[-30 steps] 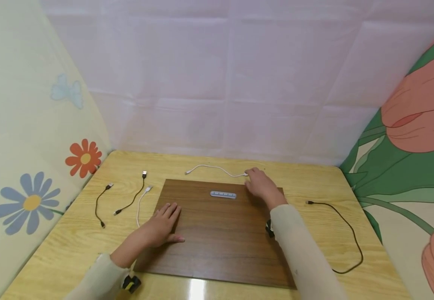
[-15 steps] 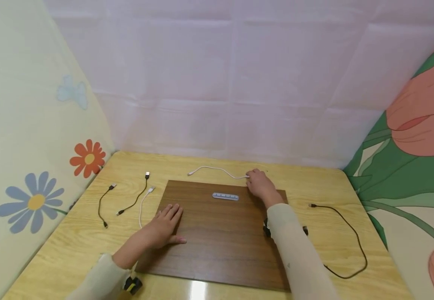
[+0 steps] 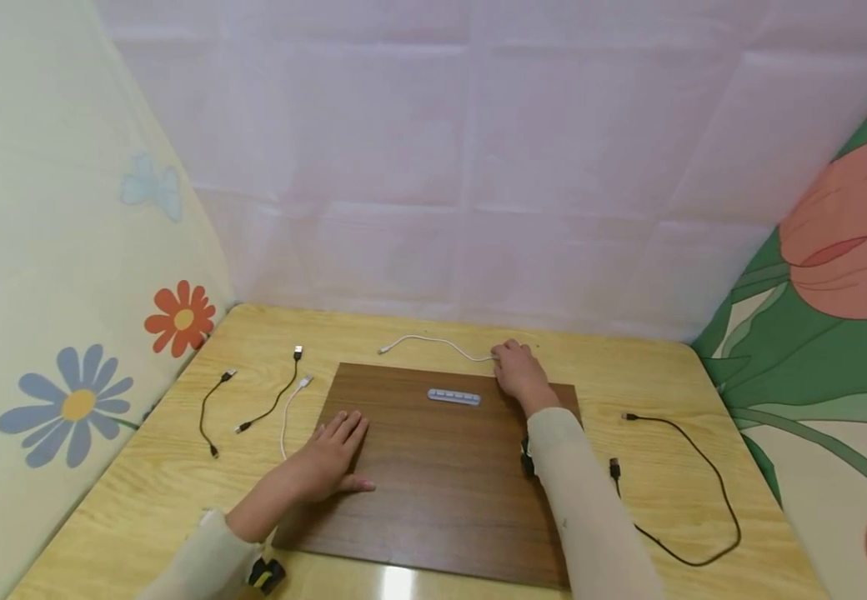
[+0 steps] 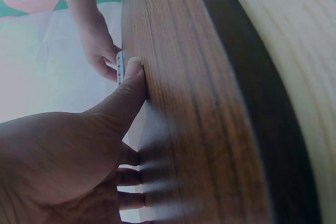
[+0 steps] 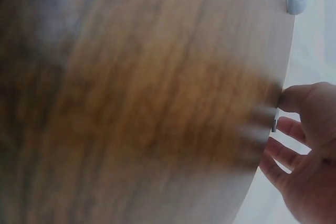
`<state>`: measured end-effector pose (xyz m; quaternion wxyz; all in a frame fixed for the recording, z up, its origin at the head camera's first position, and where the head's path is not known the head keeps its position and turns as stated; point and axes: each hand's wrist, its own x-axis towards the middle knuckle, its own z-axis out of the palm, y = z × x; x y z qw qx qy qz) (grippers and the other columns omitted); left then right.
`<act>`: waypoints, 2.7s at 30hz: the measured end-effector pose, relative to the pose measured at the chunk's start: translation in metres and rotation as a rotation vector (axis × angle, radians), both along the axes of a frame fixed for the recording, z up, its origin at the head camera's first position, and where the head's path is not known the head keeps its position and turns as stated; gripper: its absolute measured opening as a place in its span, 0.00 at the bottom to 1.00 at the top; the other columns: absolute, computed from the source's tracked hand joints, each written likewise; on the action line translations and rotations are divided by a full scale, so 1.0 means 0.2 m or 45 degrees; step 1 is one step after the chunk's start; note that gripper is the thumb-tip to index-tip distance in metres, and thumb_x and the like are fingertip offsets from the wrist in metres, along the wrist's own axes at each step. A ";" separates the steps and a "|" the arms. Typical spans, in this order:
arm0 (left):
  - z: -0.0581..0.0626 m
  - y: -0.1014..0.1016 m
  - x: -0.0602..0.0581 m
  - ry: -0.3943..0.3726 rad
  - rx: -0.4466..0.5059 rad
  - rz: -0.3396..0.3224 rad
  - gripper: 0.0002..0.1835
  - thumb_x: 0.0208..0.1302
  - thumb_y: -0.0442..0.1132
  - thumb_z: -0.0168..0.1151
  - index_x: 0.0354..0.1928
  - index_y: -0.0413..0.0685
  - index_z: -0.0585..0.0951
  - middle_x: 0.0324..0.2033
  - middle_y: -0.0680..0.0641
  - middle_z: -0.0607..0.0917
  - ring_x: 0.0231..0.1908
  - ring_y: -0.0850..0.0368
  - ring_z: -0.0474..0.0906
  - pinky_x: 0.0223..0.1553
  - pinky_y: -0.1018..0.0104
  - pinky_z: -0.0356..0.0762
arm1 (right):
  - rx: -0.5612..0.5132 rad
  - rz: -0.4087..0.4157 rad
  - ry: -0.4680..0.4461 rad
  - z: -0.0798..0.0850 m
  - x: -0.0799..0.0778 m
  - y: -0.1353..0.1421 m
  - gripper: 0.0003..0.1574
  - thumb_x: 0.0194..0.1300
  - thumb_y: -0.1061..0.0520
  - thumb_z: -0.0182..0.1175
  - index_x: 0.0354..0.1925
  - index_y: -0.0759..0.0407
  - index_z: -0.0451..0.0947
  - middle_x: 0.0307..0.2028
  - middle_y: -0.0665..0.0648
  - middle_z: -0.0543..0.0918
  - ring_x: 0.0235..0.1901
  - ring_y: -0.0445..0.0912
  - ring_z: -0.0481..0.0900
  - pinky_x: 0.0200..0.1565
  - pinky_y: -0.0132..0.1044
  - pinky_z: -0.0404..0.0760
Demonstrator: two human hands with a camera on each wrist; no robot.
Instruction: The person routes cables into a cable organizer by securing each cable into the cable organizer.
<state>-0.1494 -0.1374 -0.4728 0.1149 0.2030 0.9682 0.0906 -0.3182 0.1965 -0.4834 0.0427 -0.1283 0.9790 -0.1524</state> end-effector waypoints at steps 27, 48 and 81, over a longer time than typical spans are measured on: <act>0.03 0.02 0.02 0.013 -0.031 -0.013 0.52 0.62 0.65 0.64 0.75 0.34 0.60 0.75 0.33 0.60 0.75 0.34 0.54 0.71 0.38 0.58 | -0.068 -0.002 -0.004 0.01 -0.04 0.00 0.14 0.67 0.69 0.55 0.50 0.71 0.79 0.48 0.69 0.78 0.51 0.63 0.75 0.56 0.56 0.76; 0.02 0.00 0.03 0.015 0.013 0.001 0.52 0.62 0.64 0.65 0.75 0.34 0.60 0.75 0.32 0.60 0.75 0.34 0.53 0.71 0.37 0.57 | -1.138 -0.288 -0.077 0.27 -0.02 -0.06 0.23 0.71 0.60 0.60 0.60 0.70 0.75 0.50 0.63 0.80 0.44 0.47 0.81 0.59 0.49 0.79; -0.01 -0.02 0.03 0.051 0.025 -0.027 0.52 0.63 0.66 0.62 0.75 0.34 0.61 0.75 0.33 0.61 0.75 0.33 0.54 0.70 0.37 0.58 | -1.647 -0.116 0.232 0.78 0.27 -0.13 0.18 0.67 0.58 0.68 0.51 0.67 0.82 0.42 0.49 0.87 0.42 0.43 0.80 0.45 0.30 0.80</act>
